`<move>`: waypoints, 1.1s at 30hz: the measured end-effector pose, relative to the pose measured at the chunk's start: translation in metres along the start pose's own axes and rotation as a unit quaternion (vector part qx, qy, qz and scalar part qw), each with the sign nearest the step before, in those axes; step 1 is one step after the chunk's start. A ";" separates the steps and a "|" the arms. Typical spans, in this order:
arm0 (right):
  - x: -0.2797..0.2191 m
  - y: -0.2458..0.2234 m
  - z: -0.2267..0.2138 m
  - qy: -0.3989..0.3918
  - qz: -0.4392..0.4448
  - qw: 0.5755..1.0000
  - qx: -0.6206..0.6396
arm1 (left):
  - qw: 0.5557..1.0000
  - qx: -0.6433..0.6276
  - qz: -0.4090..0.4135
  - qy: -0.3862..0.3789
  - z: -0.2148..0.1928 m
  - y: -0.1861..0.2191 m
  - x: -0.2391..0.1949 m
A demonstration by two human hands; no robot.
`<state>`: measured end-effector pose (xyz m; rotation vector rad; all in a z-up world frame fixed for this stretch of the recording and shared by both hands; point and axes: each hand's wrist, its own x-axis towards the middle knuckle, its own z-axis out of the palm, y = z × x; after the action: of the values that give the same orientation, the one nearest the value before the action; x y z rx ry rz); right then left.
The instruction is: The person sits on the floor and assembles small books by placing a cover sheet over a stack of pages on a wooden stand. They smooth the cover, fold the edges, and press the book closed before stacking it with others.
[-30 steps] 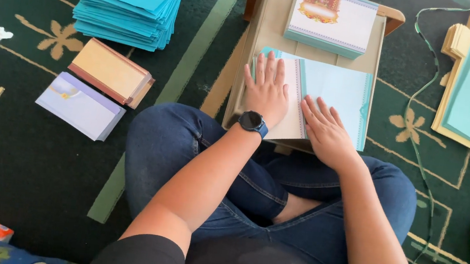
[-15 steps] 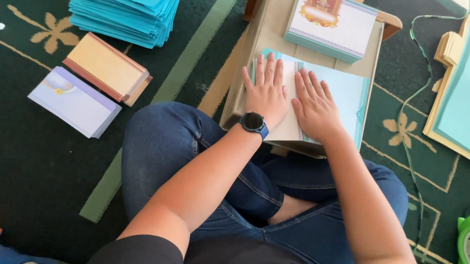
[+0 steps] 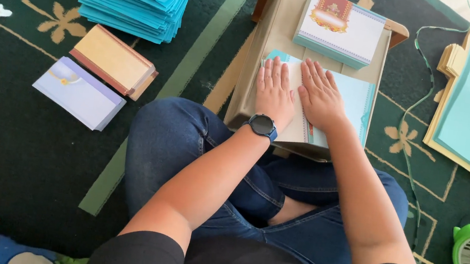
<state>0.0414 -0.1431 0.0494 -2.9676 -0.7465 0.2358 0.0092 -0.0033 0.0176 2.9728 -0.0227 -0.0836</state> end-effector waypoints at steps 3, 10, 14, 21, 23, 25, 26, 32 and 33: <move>-0.011 -0.007 0.003 0.009 0.016 1.000 0.001 | 1.000 -0.002 -0.006 0.007 0.003 0.001 0.001; -0.089 -0.024 0.021 0.033 0.108 0.993 0.036 | 0.998 0.018 0.042 -0.030 -0.026 -0.006 -0.023; -0.095 -0.009 0.032 0.079 0.152 0.973 0.158 | 0.981 0.028 0.130 -0.139 -0.031 -0.004 -0.048; -0.099 0.003 0.026 0.149 0.149 0.906 0.366 | 0.993 -0.068 0.046 -0.089 -0.011 0.003 -0.060; -0.102 0.006 0.020 0.156 0.144 0.895 0.393 | 0.989 -0.129 0.059 -0.033 -0.031 -0.012 -0.067; -0.104 0.007 0.020 0.160 0.139 0.882 0.420 | 0.979 -0.189 0.071 0.021 -0.060 -0.021 -0.068; -0.104 0.006 0.024 0.180 0.190 0.847 0.463 | 0.965 -0.176 0.177 0.075 -0.079 -0.023 -0.067; -0.102 0.021 0.036 0.298 0.039 0.656 0.692 | 0.881 -0.392 0.259 0.060 -0.102 -0.024 -0.063; -0.100 0.023 0.034 0.334 0.025 0.593 0.732 | 0.868 -0.434 0.235 0.047 -0.091 -0.024 -0.058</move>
<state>-0.0403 -0.2095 0.0259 -1.2370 -0.1107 -0.2109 -0.0432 0.0362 0.1065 1.9921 -0.5393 0.0944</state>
